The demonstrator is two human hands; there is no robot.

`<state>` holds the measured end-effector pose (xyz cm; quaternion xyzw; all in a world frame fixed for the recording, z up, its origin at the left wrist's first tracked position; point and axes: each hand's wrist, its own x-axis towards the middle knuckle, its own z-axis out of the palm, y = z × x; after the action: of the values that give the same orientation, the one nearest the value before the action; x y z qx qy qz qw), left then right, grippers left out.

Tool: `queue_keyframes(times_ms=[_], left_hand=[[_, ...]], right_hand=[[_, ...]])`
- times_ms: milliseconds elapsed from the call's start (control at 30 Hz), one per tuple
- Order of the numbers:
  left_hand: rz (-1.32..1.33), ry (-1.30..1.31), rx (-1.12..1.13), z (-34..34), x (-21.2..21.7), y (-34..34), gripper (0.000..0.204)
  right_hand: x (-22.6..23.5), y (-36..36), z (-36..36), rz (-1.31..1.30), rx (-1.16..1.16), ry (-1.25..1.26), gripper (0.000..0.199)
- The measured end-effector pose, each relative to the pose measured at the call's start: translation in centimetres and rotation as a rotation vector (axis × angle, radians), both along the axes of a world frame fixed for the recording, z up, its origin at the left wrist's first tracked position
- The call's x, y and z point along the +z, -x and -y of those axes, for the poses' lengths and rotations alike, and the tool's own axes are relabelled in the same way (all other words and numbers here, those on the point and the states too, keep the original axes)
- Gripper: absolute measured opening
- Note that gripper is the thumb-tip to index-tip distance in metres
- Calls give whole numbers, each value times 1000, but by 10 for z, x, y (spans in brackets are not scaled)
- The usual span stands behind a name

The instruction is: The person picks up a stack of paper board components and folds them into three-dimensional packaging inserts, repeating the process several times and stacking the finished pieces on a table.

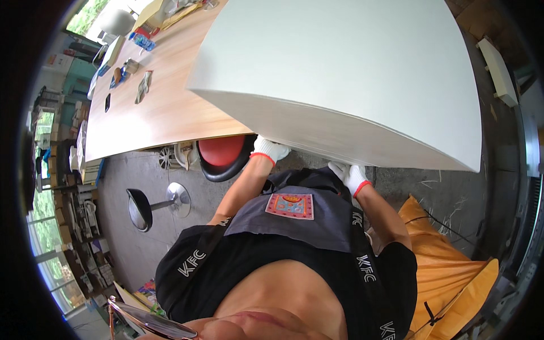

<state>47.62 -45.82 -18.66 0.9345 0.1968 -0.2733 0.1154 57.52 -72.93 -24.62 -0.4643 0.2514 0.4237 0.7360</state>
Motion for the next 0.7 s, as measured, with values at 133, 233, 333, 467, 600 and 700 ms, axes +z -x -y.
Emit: queue_keyframes(times_ms=[133,233,333,467,600,700], left_hand=[[172,110,170,-11,17,3,47],[239,-117,42,-27,32,10,49],[173,-39,68,-40,50,12,50],[437,214,214,-70,-16,24,51],[1158,1154,526,-112,-95,29,53],[1010,1828,1349,-137,-30,32,56]], right_hand=[[9,22,-16,-33,-49,20,49],[4,36,-35,-102,-75,9,47],[-23,50,-37,-150,-131,-13,46],[4,82,-61,-51,-96,-52,41],[-85,106,-55,-19,45,-505,43],[-71,145,-96,314,224,-23,41]])
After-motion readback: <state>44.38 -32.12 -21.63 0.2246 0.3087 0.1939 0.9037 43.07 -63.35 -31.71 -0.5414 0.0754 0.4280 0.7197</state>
